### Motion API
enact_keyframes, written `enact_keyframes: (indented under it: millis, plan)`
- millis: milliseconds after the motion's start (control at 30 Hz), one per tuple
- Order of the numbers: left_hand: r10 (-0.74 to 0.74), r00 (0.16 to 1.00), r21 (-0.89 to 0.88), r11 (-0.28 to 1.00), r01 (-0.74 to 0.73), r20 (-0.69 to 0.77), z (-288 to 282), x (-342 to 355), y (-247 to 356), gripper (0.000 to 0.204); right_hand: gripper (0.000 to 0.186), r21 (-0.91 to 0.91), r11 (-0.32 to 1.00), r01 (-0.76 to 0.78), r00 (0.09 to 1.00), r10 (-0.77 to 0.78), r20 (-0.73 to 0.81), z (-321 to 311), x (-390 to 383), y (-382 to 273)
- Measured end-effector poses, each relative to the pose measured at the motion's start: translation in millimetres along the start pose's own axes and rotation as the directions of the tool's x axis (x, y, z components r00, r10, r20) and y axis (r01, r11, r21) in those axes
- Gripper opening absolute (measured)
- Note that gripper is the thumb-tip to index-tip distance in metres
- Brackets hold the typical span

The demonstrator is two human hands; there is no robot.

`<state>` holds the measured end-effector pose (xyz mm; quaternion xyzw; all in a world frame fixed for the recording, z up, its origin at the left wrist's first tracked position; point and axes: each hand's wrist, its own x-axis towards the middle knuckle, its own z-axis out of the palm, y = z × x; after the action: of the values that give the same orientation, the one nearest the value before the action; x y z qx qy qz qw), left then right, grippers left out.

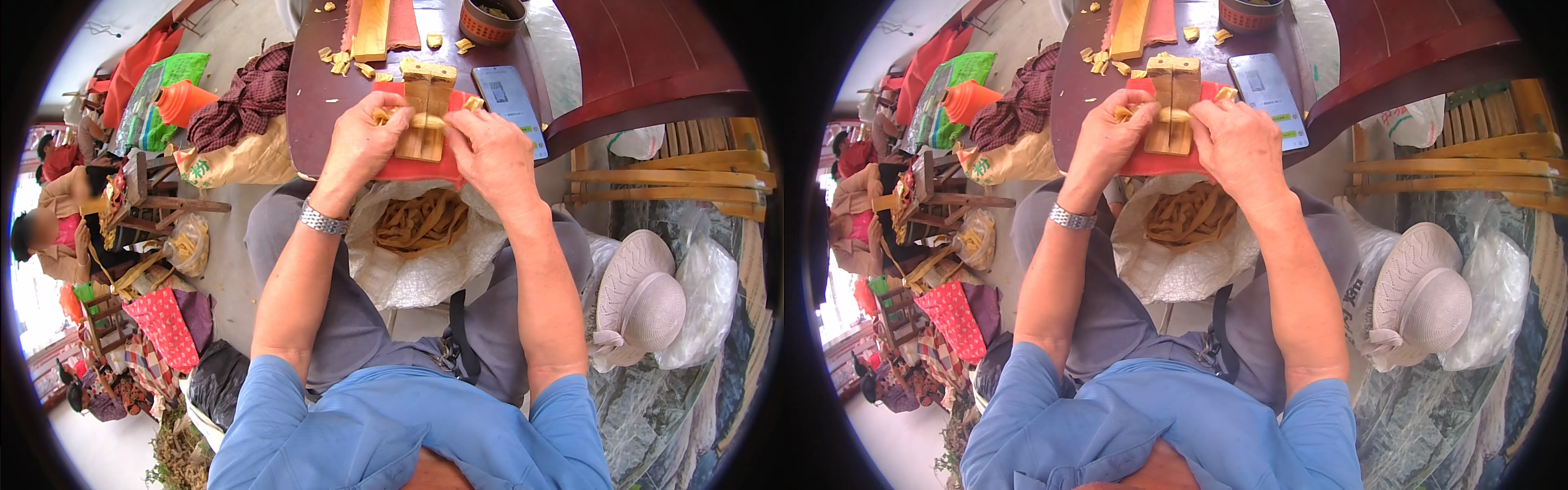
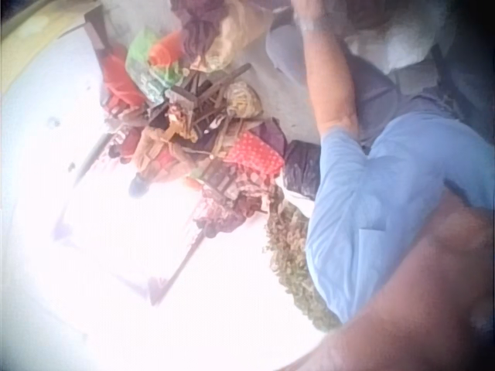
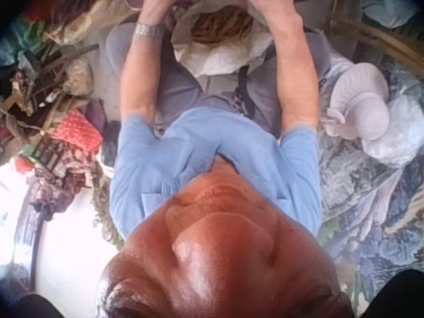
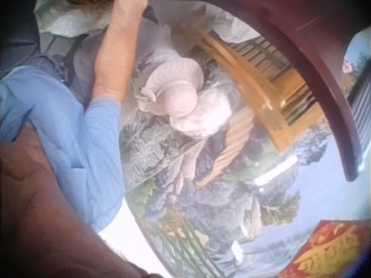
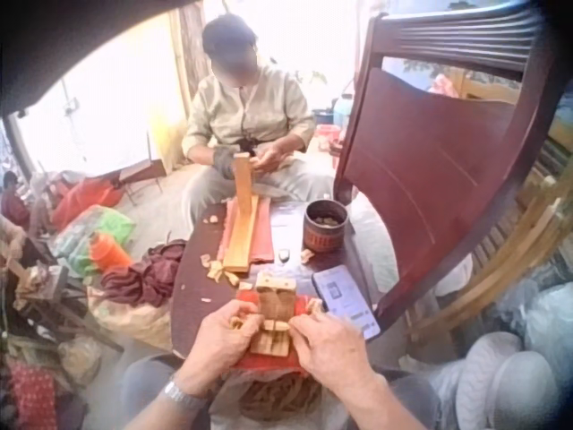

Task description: The person is folding thin wooden strips by hand and placing them into a wooden jig on a table.

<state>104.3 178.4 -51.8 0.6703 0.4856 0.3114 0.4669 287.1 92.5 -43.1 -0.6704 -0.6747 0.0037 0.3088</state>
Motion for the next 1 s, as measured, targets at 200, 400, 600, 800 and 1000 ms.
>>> enact_keyframes:
  millis: [200,400,600,800,1000]
  plan:
    - [-0.156,0.988,-0.310,0.939,0.149,0.003,-15,-12,11,0.030,0.022,0.578,0.659,-0.481,0.877,0.362,0.317,-18,-10,-3]
    - [-0.025,0.945,-0.819,0.492,0.296,0.327,-27,-18,20,0.035,0.032,0.767,-0.137,-0.626,0.743,0.194,0.641,-28,-5,-11]
    - [-0.073,0.948,-0.810,0.501,0.305,0.311,-33,-16,11,0.030,0.030,0.742,-0.195,-0.642,0.729,0.145,0.669,-28,-6,-11]
    - [-0.084,0.968,-0.812,0.529,0.246,0.238,-37,-14,8,0.016,0.031,0.753,-0.270,-0.601,0.749,0.139,0.648,-28,-5,-10]
    - [-0.052,0.998,-0.565,0.822,0.062,0.033,-36,-9,-3,0.015,0.032,0.825,-0.235,-0.515,0.808,0.189,0.558,-29,-12,-9]
